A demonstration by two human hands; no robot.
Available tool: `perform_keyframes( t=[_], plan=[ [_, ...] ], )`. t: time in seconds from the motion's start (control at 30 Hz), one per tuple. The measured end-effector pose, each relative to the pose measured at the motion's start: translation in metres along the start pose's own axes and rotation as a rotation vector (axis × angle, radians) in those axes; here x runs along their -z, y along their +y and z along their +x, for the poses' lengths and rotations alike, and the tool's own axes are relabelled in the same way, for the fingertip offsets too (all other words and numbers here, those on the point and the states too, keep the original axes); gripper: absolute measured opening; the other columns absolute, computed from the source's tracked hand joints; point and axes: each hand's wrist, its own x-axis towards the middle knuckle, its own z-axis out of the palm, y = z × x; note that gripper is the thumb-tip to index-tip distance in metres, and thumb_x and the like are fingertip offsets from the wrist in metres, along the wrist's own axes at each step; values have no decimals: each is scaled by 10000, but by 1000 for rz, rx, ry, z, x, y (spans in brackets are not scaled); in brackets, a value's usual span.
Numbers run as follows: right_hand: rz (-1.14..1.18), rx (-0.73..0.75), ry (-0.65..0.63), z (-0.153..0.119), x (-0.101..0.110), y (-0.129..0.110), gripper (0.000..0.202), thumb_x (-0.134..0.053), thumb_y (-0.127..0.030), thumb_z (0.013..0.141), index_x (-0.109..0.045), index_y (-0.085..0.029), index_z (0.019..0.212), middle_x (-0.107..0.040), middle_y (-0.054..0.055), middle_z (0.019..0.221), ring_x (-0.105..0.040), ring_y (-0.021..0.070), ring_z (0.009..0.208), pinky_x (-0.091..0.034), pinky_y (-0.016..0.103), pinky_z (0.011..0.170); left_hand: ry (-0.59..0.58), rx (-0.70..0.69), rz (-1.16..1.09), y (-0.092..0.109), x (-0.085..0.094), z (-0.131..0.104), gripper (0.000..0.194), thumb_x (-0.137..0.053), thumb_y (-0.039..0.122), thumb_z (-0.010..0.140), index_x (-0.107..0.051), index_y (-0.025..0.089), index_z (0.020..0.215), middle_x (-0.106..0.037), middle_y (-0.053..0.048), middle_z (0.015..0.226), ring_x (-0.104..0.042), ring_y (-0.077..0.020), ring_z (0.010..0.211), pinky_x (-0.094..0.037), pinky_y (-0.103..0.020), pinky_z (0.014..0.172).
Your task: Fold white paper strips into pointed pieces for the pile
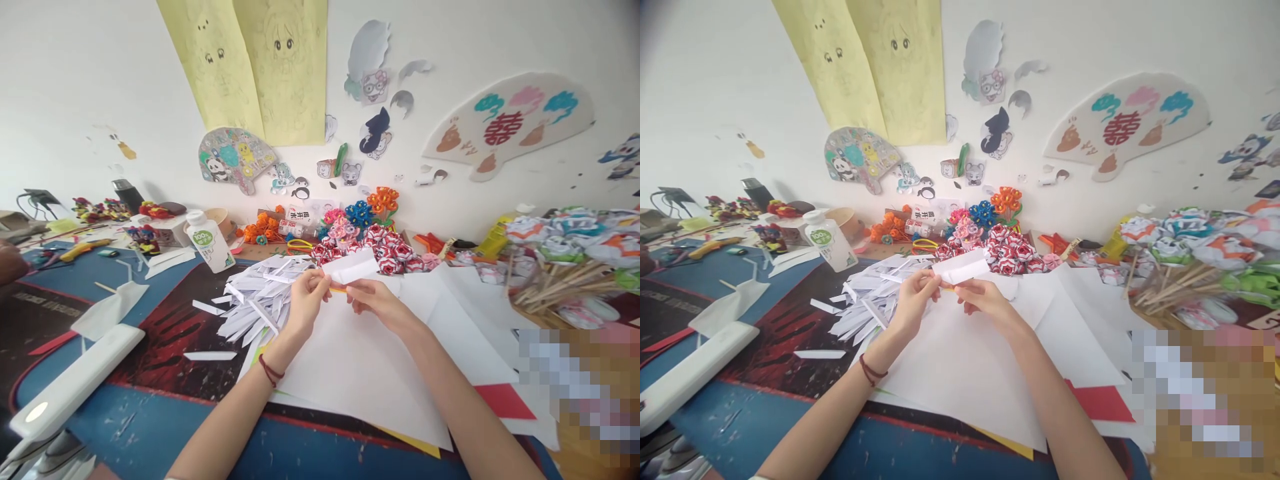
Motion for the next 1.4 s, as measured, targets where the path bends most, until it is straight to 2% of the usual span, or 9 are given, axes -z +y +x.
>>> perform_keyframes(
  t=[0.37, 0.5, 0.63, 0.87, 1.0, 1.07, 1.13, 1.23, 1.4],
  plan=[
    [-6, 208, 167, 2, -12, 4, 299, -698, -434, 743, -665, -138, 738, -623, 28, 639, -554, 134, 580, -457, 279, 579, -122, 106, 159, -3, 0, 0, 203, -647, 326, 733, -593, 134, 770, -612, -6, 633, -513, -91, 531, -373, -196, 485],
    [-42, 227, 217, -1, -16, -1, 296, -684, -442, 754, -648, -148, 741, -627, 28, 655, -559, 132, 566, -462, 275, 571, -308, 41, 313, -1, 4, 2, 210, -635, 313, 744, -666, 125, 832, -647, -26, 666, -557, -115, 566, -403, -206, 511],
    [-132, 268, 293, -3, -17, -2, 303, -685, -448, 752, -631, -153, 709, -615, 23, 627, -565, 135, 558, -467, 269, 562, -327, -6, 409, -1, 7, 2, 245, -615, 335, 773, -684, 125, 881, -666, -41, 683, -565, -124, 565, -405, -210, 512],
    [-72, 257, 170, 0, -19, 2, 340, -634, -472, 791, -649, -133, 817, -650, 46, 676, -587, 146, 577, -475, 278, 575, -340, -62, 474, -1, 6, 0, 259, -552, 355, 838, -671, 125, 831, -657, -42, 693, -588, -135, 607, -410, -211, 536],
    [-102, 244, 239, 5, -14, 7, 347, -670, -480, 753, -644, -135, 724, -623, 32, 606, -560, 136, 540, -451, 270, 550, -287, -279, 778, 4, 11, -2, 218, -603, 317, 819, -613, 172, 982, -654, -20, 819, -562, -123, 601, -434, -240, 578],
    [-109, 210, 259, 7, -9, 10, 365, -695, -492, 722, -628, -139, 660, -614, 29, 577, -545, 131, 508, -436, 270, 525, -247, -470, 949, 8, 14, -2, 317, -603, 255, 828, -531, 199, 1131, -638, -36, 981, -587, -137, 698, -460, -267, 662],
    [-112, 191, 244, 8, -5, 11, 388, -713, -508, 692, -615, -142, 609, -609, 30, 557, -534, 128, 481, -420, 269, 497, -317, -687, 1137, 11, 18, -1, 351, -525, 181, 879, -470, 226, 1223, -608, -54, 1083, -598, -161, 832, -459, -286, 738],
    [-129, 160, 204, 8, 0, 10, 423, -722, -529, 667, -592, -146, 543, -589, 24, 515, -514, 121, 444, -397, 265, 463, -453, -928, 1369, 14, 23, 0, 311, -390, 124, 935, -495, 224, 1209, -603, -63, 1071, -582, -171, 875, -436, -280, 724],
    [-173, 109, 149, 6, 4, 7, 419, -733, -511, 661, -589, -144, 521, -560, 8, 478, -486, 104, 422, -367, 250, 438, -420, -1031, 1396, 9, 28, 3, 245, -367, 161, 957, -587, 213, 1050, -585, -52, 1075, -555, -162, 867, -403, -271, 706]
  ],
)
